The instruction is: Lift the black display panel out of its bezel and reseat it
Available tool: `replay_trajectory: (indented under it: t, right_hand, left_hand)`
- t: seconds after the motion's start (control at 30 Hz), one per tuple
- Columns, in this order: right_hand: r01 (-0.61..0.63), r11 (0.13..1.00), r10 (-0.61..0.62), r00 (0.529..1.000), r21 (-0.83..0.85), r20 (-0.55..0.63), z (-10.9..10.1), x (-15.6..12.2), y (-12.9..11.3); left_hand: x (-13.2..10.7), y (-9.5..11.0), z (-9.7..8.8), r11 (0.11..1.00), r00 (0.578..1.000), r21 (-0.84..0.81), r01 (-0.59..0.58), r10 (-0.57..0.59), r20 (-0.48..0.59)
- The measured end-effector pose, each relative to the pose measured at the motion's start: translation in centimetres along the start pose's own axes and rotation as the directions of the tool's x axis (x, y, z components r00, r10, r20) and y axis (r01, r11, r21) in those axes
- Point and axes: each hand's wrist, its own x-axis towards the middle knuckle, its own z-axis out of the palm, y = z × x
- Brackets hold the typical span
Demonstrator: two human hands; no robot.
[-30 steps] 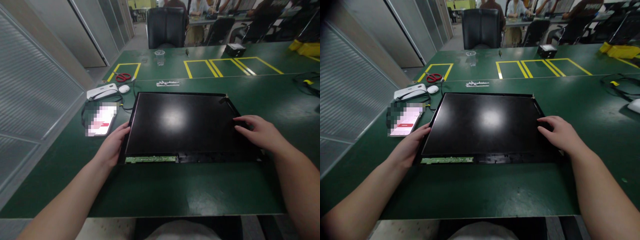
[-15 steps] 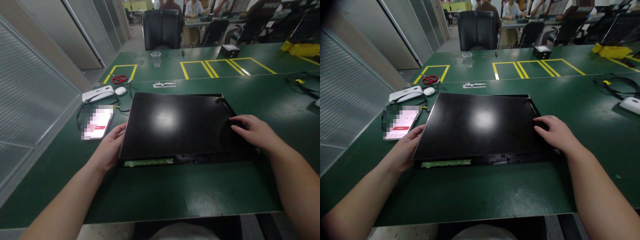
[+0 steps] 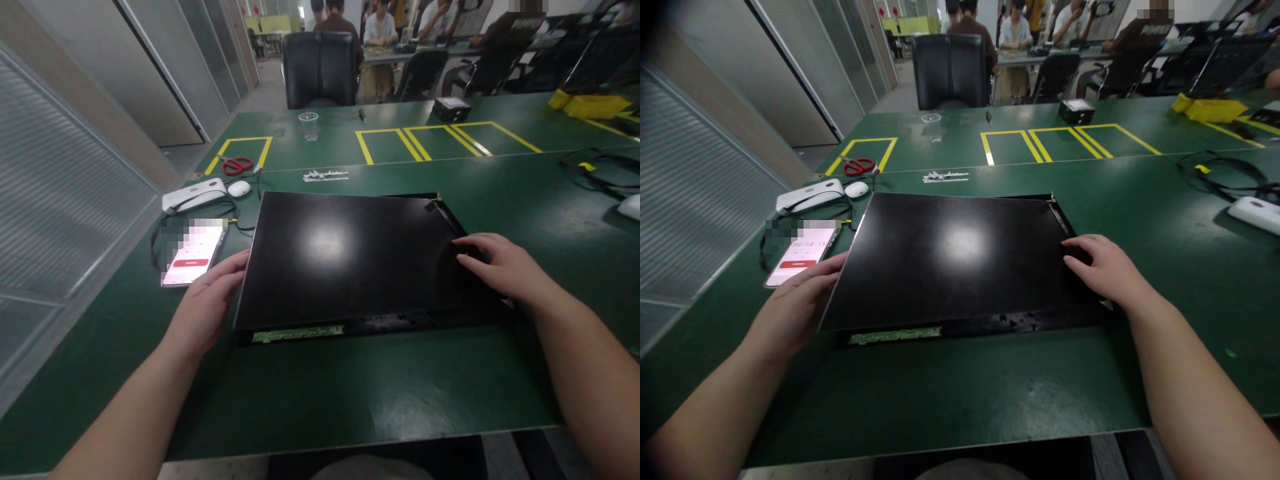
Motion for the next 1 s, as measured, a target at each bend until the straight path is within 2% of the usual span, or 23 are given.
replay_trajectory:
  t: [0.1,0.23,0.33,0.47,0.57,0.7,0.83,0.87,0.93,1.0]
  right_hand:
    - [-0.017,1.000,0.017,1.000,0.004,0.008,-0.1,-0.1,-0.3]
    - [-0.134,0.991,0.134,0.991,0.019,0.020,-0.4,-0.1,-1.0]
    - [-0.260,0.962,0.260,0.966,0.078,0.014,-0.6,0.0,-1.6]
    - [-0.388,0.897,0.400,0.916,0.214,-0.014,-0.6,0.0,-2.1]
    - [-0.436,0.794,0.482,0.876,0.424,-0.002,-0.6,0.0,-1.9]
    - [-0.361,0.582,0.512,0.859,0.729,0.016,-1.2,0.2,-1.6]
    - [-0.273,0.398,0.468,0.882,0.876,0.062,-2.9,-0.3,-2.6]
    - [-0.234,0.381,0.477,0.879,0.895,0.027,-3.4,-0.6,-2.9]
    - [-0.150,0.349,0.410,0.912,0.925,-0.007,-4.3,-1.5,-3.5]
    - [-0.129,0.362,0.382,0.924,0.923,-0.020,-4.9,-2.2,-3.7]
  left_hand:
    - [-0.4,0.3,0.3,0.993,0.998,-0.106,0.049,-0.044,0.047]
    - [-1.2,0.6,0.8,0.985,0.983,-0.128,-0.118,0.134,0.127]
    - [-1.6,0.6,0.9,0.969,0.966,-0.179,-0.172,0.201,0.162]
    - [-1.7,0.5,0.9,0.955,0.953,-0.197,-0.222,0.255,0.163]
    - [-1.7,0.3,0.8,0.950,0.947,-0.197,-0.242,0.276,0.167]
    - [-1.3,0.0,0.7,0.949,0.949,-0.176,-0.260,0.285,0.136]
    - [-0.8,-0.4,0.5,0.957,0.966,-0.184,-0.223,0.242,0.088]
    - [-0.7,-0.5,0.4,0.959,0.971,-0.191,-0.208,0.227,0.081]
    - [-0.7,-0.6,0.4,0.961,0.975,-0.204,-0.188,0.208,0.078]
    - [-0.8,-0.6,0.4,0.959,0.974,-0.218,-0.182,0.206,0.092]
